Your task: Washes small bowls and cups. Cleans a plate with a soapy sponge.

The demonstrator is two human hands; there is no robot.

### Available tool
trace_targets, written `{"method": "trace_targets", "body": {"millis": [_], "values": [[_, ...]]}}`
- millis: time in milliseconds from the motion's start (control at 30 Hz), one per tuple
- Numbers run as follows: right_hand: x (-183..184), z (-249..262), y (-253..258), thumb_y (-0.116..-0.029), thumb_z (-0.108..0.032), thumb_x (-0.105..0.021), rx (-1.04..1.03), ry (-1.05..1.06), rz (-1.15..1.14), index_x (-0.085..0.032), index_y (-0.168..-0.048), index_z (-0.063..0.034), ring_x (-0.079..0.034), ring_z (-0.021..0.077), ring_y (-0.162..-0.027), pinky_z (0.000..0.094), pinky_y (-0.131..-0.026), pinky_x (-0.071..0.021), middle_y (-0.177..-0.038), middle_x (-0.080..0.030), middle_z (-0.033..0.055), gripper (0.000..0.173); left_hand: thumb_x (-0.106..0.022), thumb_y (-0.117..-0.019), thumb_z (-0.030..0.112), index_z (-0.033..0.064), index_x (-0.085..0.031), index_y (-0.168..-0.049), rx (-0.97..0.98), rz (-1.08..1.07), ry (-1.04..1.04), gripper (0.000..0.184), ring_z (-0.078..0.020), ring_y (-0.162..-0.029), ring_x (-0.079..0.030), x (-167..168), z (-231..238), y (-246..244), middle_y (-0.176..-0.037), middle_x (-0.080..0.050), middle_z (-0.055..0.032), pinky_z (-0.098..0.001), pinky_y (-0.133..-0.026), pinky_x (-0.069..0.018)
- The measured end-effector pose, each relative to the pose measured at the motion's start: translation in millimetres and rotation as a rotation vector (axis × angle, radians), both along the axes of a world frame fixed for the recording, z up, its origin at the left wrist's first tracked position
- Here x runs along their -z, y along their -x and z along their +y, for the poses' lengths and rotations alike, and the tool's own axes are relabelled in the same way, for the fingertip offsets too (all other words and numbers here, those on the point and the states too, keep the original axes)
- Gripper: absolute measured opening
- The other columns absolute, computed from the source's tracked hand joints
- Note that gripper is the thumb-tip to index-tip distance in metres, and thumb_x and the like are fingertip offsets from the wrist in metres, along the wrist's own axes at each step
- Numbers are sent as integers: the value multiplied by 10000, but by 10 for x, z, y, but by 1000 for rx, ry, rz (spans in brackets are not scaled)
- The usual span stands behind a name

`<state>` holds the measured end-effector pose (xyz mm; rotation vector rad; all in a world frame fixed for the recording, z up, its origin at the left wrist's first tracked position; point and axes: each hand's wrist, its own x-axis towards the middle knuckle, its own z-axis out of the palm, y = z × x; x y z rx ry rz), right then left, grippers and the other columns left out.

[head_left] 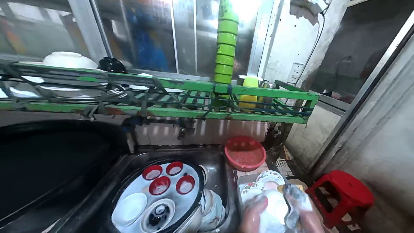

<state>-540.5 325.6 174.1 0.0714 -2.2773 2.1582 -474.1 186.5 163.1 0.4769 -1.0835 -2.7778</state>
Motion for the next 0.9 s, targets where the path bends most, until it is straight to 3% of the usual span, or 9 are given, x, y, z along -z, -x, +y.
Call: {"method": "trace_targets", "body": {"millis": [100, 200, 333, 400, 567, 633, 733, 767, 900], "values": [[-230, -7, -73, -879, -108, -732, 10, -203, 145, -418, -1427, 123, -643, 246, -1137, 406, -989, -548, -1269, -620, 253, 671, -395, -1100, 248, 36, -462, -1486, 146, 62, 53, 445, -214, -1196, -619, 166, -70, 44, -1342, -625, -137, -442, -1019, -517], [-359, -110, -346, -842, -123, -785, -122, -378, 279, -506, -1338, 183, -669, 238, -1124, 367, -1021, -529, -1221, -665, 272, 646, -332, -1086, 533, 130, -467, -1461, 200, -89, -13, 568, -261, -1138, -641, 128, -90, 154, -1281, -642, -127, -515, -913, -559], [-52, -112, -278, -1057, -121, -406, -189, 179, -138, -533, -1168, -14, -688, 117, -766, 330, -700, -618, -878, -679, 30, 200, -414, -1102, 322, 9, -490, -1467, 57, -37, 383, 487, -259, -1306, -553, 37, -7, 186, -1435, -557, -189, -463, -1088, -462], [37, -149, -294, -1078, -143, -405, -87, 160, -281, -561, -1131, -10, -641, 94, -698, 323, -651, -582, -805, -637, 15, 212, -483, -1057, 224, -53, -501, -1452, 65, 59, 613, 482, -312, -1357, -519, 50, 102, 229, -1463, -521, -255, -473, -1152, -408], [122, -110, -474, -937, -110, -683, -374, -490, 103, -532, -1371, 127, -626, 309, -1234, 435, -1096, -481, -1319, -633, 270, 517, -387, -1102, 322, 33, -606, -1289, 237, -9, 391, 408, -176, -1070, -634, -3, -70, 263, -1172, -662, -114, -386, -946, -529], [191, -52, -417, -958, -79, -650, -303, -398, 149, -532, -1333, 154, -655, 263, -1158, 400, -1053, -513, -1254, -657, 258, 458, -404, -1098, 330, 12, -571, -1372, 281, 84, 449, 451, -190, -1164, -616, 33, -42, 220, -1290, -638, -142, -395, -1023, -501], [214, -79, -389, -990, -48, -536, -51, -19, -91, -526, -1226, 61, -666, 73, -800, 300, -734, -603, -949, -663, 64, 261, -523, -1045, 259, -58, -536, -1403, 208, 186, 621, 478, -257, -1225, -606, 36, 138, 183, -1352, -602, -227, -435, -1068, -484], [227, -72, -398, -982, -63, -556, -77, -53, -119, -530, -1226, 56, -662, 91, -802, 318, -734, -600, -956, -662, 74, 273, -538, -1039, 262, -53, -560, -1378, 198, 184, 658, 464, -254, -1207, -619, 39, 130, 198, -1324, -620, -221, -434, -1058, -496], [107, 44, -355, -914, -152, -709, -596, -782, 284, -648, -1291, 73, -599, 391, -1271, 532, -1111, -456, -1308, -653, 259, 443, -488, -1064, 321, 19, -606, -1337, 376, 74, 583, 424, -216, -1217, -595, 68, -226, 321, -1324, -626, -151, -427, -1051, -484]]}}
